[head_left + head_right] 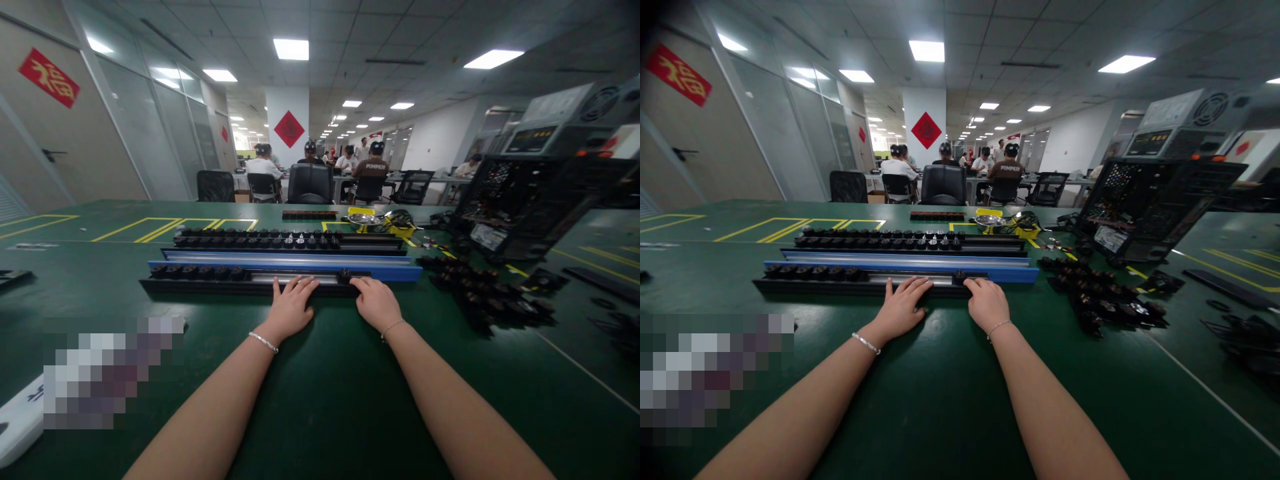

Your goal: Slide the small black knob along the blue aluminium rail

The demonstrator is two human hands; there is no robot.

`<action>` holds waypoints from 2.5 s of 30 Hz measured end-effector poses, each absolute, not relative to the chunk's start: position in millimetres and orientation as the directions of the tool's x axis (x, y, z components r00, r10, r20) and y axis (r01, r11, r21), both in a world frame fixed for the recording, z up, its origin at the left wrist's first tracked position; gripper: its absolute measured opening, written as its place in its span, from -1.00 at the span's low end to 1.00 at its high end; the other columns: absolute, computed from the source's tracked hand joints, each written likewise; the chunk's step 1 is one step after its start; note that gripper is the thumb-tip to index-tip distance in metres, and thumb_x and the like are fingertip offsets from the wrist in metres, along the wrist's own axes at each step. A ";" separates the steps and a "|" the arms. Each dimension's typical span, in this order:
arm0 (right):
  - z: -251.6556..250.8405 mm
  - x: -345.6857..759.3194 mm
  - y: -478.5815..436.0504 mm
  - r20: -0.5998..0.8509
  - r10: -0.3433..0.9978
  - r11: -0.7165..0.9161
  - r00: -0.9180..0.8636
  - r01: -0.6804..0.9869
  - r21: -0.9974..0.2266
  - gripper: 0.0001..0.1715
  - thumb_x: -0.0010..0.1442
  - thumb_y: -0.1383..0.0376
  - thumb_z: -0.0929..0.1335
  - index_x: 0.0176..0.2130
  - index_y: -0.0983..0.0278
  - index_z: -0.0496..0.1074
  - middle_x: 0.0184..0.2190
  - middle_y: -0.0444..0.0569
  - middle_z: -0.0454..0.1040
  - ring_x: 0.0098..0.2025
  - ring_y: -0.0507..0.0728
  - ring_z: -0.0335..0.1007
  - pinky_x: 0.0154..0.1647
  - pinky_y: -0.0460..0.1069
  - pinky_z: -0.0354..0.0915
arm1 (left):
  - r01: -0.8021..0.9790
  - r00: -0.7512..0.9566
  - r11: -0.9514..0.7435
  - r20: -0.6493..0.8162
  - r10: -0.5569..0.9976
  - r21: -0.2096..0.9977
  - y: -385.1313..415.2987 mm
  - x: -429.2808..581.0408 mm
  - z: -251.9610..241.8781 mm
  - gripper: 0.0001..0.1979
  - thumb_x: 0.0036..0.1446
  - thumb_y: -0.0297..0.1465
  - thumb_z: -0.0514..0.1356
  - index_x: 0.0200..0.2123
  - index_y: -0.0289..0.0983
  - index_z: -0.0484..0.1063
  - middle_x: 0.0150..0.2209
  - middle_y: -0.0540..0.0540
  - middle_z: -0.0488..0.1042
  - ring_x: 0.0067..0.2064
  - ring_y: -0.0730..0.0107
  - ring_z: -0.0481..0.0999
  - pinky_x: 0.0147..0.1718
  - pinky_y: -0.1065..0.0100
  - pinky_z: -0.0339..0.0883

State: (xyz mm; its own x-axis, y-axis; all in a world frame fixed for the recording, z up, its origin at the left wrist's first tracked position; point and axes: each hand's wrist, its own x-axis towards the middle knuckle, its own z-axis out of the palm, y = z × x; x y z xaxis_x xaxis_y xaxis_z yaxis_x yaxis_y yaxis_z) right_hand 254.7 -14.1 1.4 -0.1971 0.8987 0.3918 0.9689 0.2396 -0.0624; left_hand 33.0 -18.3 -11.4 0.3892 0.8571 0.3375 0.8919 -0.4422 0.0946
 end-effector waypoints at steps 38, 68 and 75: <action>2.2 264.0 -11.9 0.404 0.913 0.101 -0.050 0.989 -0.105 -0.61 0.09 0.40 0.19 -0.10 0.21 0.40 -0.11 -0.03 0.44 -0.14 0.12 0.31 -0.09 -0.04 0.16 | 0.888 0.386 -0.443 0.327 0.863 0.122 -17.7 32.4 -11.8 -0.36 0.02 -0.34 0.08 0.20 0.01 0.00 0.24 0.02 0.11 0.26 0.13 -0.02 0.13 -0.31 -0.46; 5.7 267.6 -13.0 0.398 0.913 -0.043 0.088 0.992 -0.120 -0.64 0.10 0.39 0.17 -0.16 0.22 0.42 -0.16 -0.04 0.46 -0.18 0.09 0.35 -0.18 -0.05 0.15 | 0.879 0.392 -0.457 0.343 0.854 0.133 -15.9 31.0 -14.6 -0.38 0.04 -0.34 0.05 0.20 0.02 -0.01 0.24 0.05 0.10 0.26 0.15 -0.02 0.12 -0.33 -0.47; 10.1 266.0 -15.5 0.367 0.921 -0.083 0.130 0.987 -0.140 -0.63 0.12 0.36 0.16 -0.15 0.21 0.42 -0.16 -0.05 0.46 -0.20 0.09 0.36 -0.23 -0.05 0.16 | 0.883 0.394 -0.453 0.330 0.858 0.124 -15.9 31.4 -13.8 -0.37 0.04 -0.33 0.05 0.20 0.00 -0.01 0.24 0.03 0.10 0.26 0.14 -0.01 0.13 -0.32 -0.45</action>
